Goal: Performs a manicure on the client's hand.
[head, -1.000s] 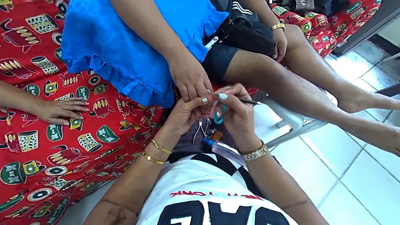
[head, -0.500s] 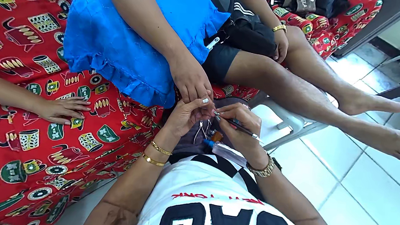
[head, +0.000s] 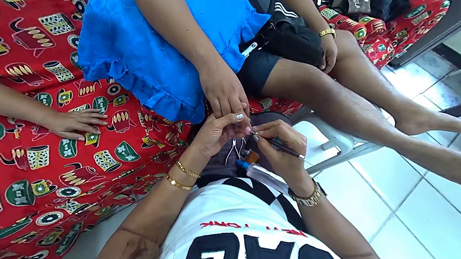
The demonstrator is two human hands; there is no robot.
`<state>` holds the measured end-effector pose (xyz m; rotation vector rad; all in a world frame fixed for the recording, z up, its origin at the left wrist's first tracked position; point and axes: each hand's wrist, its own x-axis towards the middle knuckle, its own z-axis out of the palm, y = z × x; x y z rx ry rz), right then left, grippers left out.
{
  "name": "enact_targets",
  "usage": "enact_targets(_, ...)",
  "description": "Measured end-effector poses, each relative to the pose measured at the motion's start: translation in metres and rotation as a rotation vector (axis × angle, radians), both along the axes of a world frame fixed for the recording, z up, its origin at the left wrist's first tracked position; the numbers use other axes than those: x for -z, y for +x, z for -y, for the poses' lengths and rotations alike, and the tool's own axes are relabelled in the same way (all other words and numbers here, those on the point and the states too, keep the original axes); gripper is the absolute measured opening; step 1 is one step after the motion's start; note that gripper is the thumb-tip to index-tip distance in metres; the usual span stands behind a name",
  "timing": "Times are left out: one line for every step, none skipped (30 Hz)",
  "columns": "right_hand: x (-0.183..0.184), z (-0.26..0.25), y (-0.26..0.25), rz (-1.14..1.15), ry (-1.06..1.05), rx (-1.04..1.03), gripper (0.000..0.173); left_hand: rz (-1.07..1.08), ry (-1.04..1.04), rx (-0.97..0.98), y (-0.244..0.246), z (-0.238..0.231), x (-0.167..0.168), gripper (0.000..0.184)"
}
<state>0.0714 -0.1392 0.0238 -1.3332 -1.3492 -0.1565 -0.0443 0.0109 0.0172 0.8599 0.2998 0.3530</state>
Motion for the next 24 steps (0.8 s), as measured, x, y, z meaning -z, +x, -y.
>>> enact_targets(0.002,-0.003,0.0,0.008,0.013,0.017,0.001,0.006,0.0,0.004,0.0,0.0,0.0,0.025)
enact_targets(0.004,-0.006,0.001,0.007,0.028,0.026,0.001,0.011,0.0,0.005,0.001,0.0,0.001,0.025)
enact_targets(0.006,-0.008,0.002,-0.012,0.039,0.02,0.001,0.016,-0.004,0.008,0.002,0.0,0.001,0.024)
enact_targets(0.006,-0.008,0.002,-0.051,0.042,0.001,0.001,0.017,-0.011,0.009,0.002,0.0,0.002,0.024)
enact_targets(0.006,-0.007,0.002,-0.108,0.047,-0.031,0.001,0.016,-0.019,0.009,0.002,-0.001,0.001,0.024)
enact_targets(0.006,-0.005,0.002,-0.174,0.054,-0.065,0.003,0.015,-0.029,0.01,0.003,-0.002,0.0,0.024)
enact_targets(0.006,-0.003,0.001,-0.224,0.062,-0.084,0.005,0.016,-0.032,0.014,0.002,-0.002,0.0,0.024)
enact_targets(0.007,-0.003,0.001,-0.248,0.067,-0.086,0.006,0.018,-0.027,0.017,0.002,-0.002,0.0,0.023)
enact_targets(0.008,-0.003,0.0,-0.252,0.072,-0.08,0.006,0.019,-0.023,0.017,0.001,-0.002,0.0,0.023)
enact_targets(0.01,-0.004,0.0,-0.249,0.079,-0.067,0.005,0.02,-0.023,0.018,0.001,-0.001,0.0,0.023)
enact_targets(0.011,-0.006,0.0,-0.252,0.087,-0.058,0.006,0.02,-0.024,0.018,0.002,0.0,0.0,0.023)
enact_targets(0.012,-0.008,0.0,-0.266,0.097,-0.055,0.007,0.021,-0.025,0.02,0.002,0.0,0.001,0.024)
enact_targets(0.012,-0.008,-0.001,-0.285,0.102,-0.056,0.008,0.017,-0.026,0.021,0.002,0.0,0.0,0.024)
enact_targets(0.011,-0.007,-0.002,-0.302,0.106,-0.066,0.008,0.013,-0.025,0.017,0.003,0.0,-0.001,0.024)
enact_targets(0.011,-0.005,-0.002,-0.308,0.109,-0.077,0.008,0.012,-0.026,0.015,0.003,0.0,-0.002,0.024)
enact_targets(0.011,-0.004,-0.002,-0.307,0.113,-0.084,0.009,0.012,-0.028,0.014,0.002,0.0,-0.002,0.024)
enact_targets(0.011,-0.003,-0.003,-0.297,0.117,-0.086,0.009,0.014,-0.028,0.016,0.002,0.0,-0.002,0.025)
enact_targets(0.013,-0.003,-0.003,-0.283,0.121,-0.083,0.008,0.017,-0.028,0.017,0.002,0.0,-0.001,0.025)
enact_targets(0.014,-0.004,-0.003,-0.268,0.123,-0.074,0.007,0.022,-0.024,0.021,0.002,0.0,0.0,0.025)
enact_targets(0.016,-0.005,-0.003,-0.256,0.126,-0.06,0.006,0.022,-0.022,0.021,0.002,0.001,0.001,0.025)
enact_targets(0.016,-0.007,-0.003,-0.246,0.128,-0.048,0.005,0.019,-0.021,0.019,0.003,0.001,0.001,0.025)
enact_targets(0.016,-0.008,-0.003,-0.246,0.124,-0.041,0.005,0.012,-0.022,0.015,0.003,0.001,0.0,0.026)
enact_targets(0.015,-0.007,-0.003,-0.254,0.115,-0.045,0.005,0.01,-0.025,0.014,0.003,0.002,0.0,0.025)
enact_targets(0.013,-0.005,-0.003,-0.261,0.107,-0.056,0.006,0.009,-0.028,0.011,0.003,0.002,-0.002,0.025)
